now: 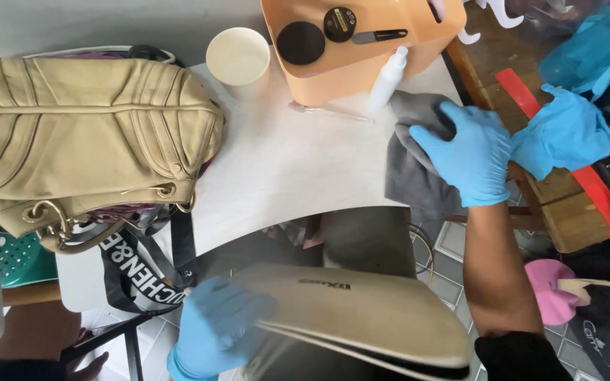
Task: Cleaning a white pouch with a rabbit illustration using a cloth and cleaning solution.
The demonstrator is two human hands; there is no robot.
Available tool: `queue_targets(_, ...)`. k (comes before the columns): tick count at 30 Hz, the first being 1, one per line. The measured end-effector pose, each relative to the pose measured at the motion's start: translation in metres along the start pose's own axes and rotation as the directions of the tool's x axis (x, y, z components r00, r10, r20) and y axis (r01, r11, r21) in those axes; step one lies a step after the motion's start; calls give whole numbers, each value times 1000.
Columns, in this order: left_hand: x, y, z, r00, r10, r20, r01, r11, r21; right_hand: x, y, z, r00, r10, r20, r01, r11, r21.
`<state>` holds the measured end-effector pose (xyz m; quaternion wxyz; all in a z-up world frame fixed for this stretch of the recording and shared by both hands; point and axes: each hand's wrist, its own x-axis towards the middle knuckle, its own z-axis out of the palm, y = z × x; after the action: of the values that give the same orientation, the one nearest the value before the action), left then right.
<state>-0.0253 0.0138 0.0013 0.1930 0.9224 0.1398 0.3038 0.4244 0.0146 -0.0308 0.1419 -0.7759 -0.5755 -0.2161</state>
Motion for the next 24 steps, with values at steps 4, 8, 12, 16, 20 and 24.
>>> queue_targets(4,-5,22,1,987,-102,-128,91,992,-85,33,-20,6,994,6,-112,-1,999,47)
queue_targets(8,-20,29,16,959,-178,-219,160,982,-99,68,-47,13,959,139,247,-198,952,233)
queue_targets(12,-42,25,31,948,-213,-237,185,973,-135,74,-32,64,977,166,133,-178,981,79)
queue_targets(16,-58,21,42,900,-319,-296,268,942,-200,80,-18,84,993,30,-117,-29,1000,6)
queue_targets(20,-68,14,48,887,-351,-299,267,920,-286,78,-42,50,999,-27,-34,32,990,139)
queue_targets(24,-73,1,52,903,-319,-286,226,922,-314,94,-92,7,982,-141,123,91,933,348)
